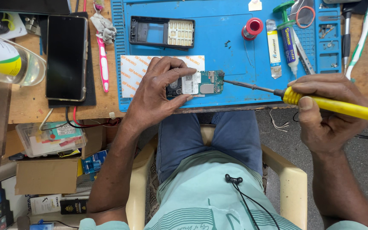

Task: The person solders a small circuit board on a blue repair mat, holding the board with one hand while applying a yellow soldering iron to its contacts. They then scrub the board with a toothbrush, apply paste from a syringe, and resume soldering the board.

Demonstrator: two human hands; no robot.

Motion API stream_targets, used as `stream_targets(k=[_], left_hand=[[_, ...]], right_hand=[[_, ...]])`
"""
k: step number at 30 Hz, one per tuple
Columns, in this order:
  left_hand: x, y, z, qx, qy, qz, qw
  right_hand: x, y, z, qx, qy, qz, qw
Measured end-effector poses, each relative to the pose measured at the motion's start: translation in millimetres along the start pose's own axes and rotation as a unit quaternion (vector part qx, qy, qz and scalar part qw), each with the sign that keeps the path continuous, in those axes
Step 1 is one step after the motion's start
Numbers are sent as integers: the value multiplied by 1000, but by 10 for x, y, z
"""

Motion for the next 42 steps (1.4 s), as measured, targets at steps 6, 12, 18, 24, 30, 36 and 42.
stream_targets(k=[6, 12, 18, 24, 30, 36, 42], left_hand=[[-9, -11, 3, 1, -4, 7, 1000], [-21, -23, 0, 2, -6, 11, 1000], [-32, -36, -6, 4, -7, 9, 1000], [-34, -41, -9, 3, -4, 6, 1000], [-30, -43, -9, 3, -3, 5, 1000], [-29, -36, -8, 2, -3, 6, 1000], [-39, -49, -7, 9, -7, -1, 1000]], right_hand=[[-22, 11, -15, -8, -6, -6, 1000], [-24, 1, 3, 8, -10, -13, 1000], [-24, -22, -20, -7, -5, -9, 1000], [-31, -69, 3, 30, -22, -50, 998], [5, -67, -12, 10, -9, -36, 999], [-30, -71, 11, 15, -14, -32, 999], [-29, -43, -8, 22, -21, -56, 998]])
Point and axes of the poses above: each hand's wrist, its own z-axis towards the middle knuckle, its own x-axis out of the back of the hand, y = z × x, the point moved 10 cm from there along z, towards the middle knuckle, and after that the axes turned 3 degrees about -x, right-handed, at the moved point
